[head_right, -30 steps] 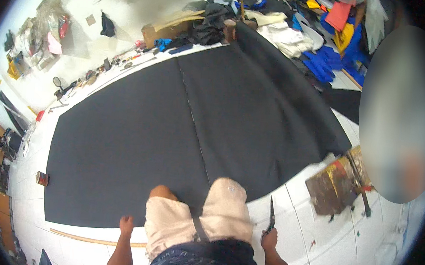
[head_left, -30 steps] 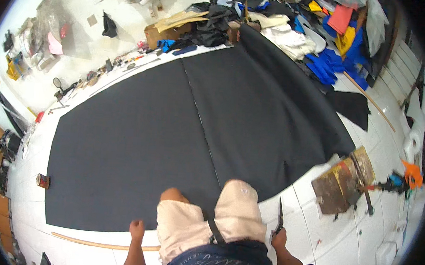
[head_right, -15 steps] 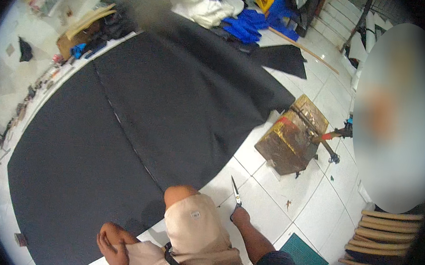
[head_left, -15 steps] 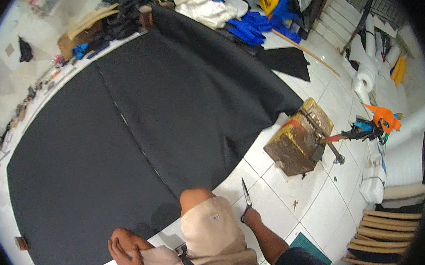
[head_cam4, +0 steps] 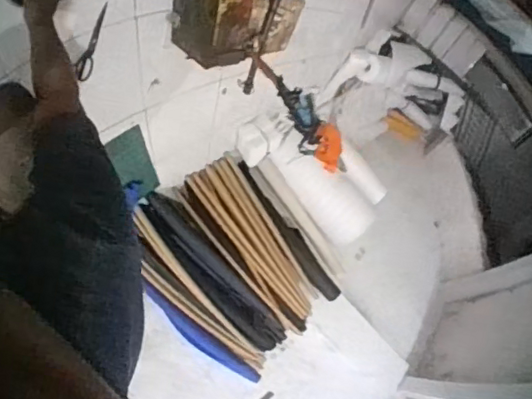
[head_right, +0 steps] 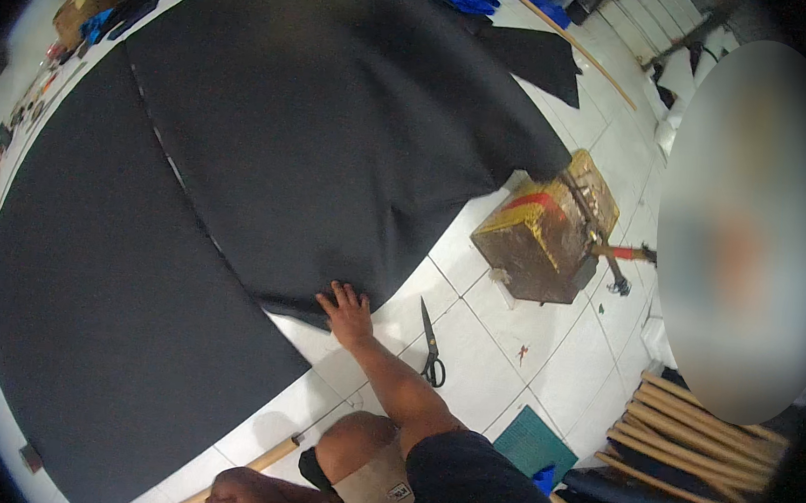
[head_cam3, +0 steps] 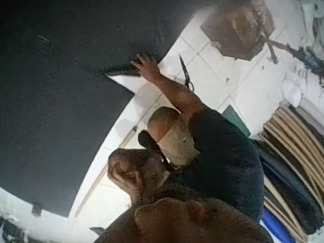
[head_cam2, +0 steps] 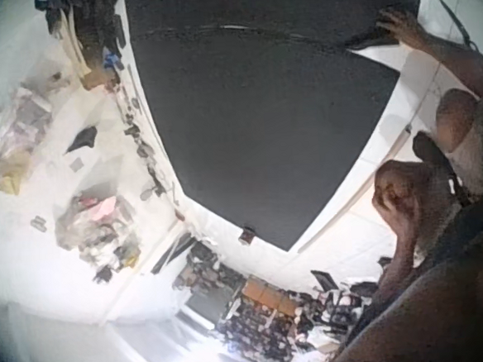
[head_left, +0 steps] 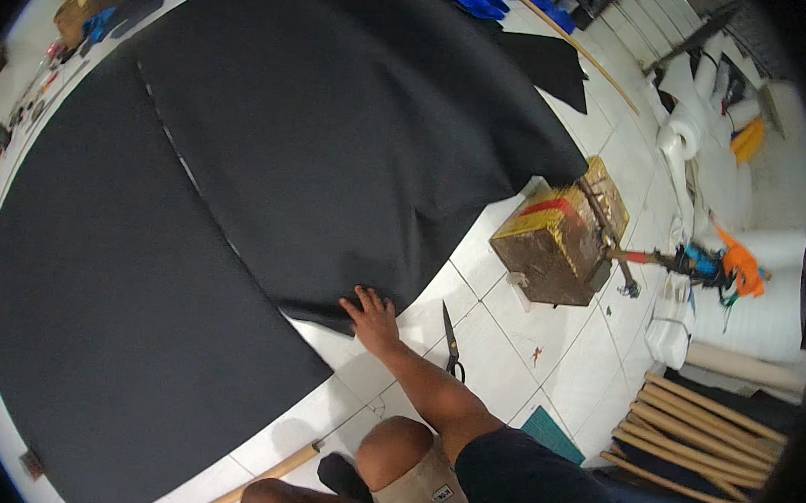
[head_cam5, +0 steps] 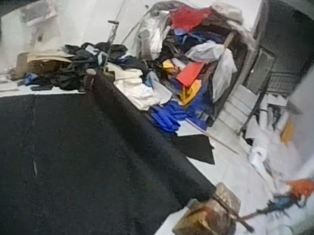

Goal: The person cuts a large black fabric sheet on a tiled floor using shears. They repeatedly align the fabric, use a wooden stick as a straightedge, and cut along the edge to produce rectangular pieces.

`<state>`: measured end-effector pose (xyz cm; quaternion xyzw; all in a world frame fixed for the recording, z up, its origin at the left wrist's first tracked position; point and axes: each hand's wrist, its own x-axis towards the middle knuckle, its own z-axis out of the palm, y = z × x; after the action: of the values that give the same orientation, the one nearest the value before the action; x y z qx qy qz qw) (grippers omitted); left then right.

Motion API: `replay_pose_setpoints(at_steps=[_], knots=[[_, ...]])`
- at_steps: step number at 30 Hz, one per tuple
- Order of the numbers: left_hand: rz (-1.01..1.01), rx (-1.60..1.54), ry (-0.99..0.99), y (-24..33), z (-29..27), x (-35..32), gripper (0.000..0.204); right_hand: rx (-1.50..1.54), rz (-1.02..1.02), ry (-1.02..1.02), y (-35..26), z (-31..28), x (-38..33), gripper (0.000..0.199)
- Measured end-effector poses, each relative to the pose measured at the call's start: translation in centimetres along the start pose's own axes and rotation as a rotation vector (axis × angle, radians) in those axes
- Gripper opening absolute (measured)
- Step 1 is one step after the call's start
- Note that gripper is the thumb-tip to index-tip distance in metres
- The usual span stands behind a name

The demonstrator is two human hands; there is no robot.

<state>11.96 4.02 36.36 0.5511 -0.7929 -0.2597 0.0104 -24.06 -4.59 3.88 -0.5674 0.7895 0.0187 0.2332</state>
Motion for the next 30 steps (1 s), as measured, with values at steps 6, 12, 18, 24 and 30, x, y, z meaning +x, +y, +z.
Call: replay_pose_setpoints(at_steps=[6,12,18,24,30], knots=[[-0.190,-0.021,-0.276,5.9,-4.4,-0.4,0.063,0.675,0.628,0.208,2.5,-14.7,4.0,0.061],[0.126,0.019,-0.689,5.9,-5.6,4.3,0.054,0.893,0.791,0.393,5.4,-32.5,0.7,0.073],[-0.283,-0.385,-0.488,16.8,-12.3,34.0,0.061,1.114,0.514,0.590,1.7,-50.3,-4.8,0.045],[-0.520,-1.094,-0.240,35.4,-25.9,59.0,0.099,0.655,0.090,0.302,1.8,-60.2,-12.1,0.035],[-0.290,-0.284,-0.254,34.2,-28.5,62.9,0.031,0.774,-0.036,-0.058,-2.5,-66.9,-11.1,0.056]])
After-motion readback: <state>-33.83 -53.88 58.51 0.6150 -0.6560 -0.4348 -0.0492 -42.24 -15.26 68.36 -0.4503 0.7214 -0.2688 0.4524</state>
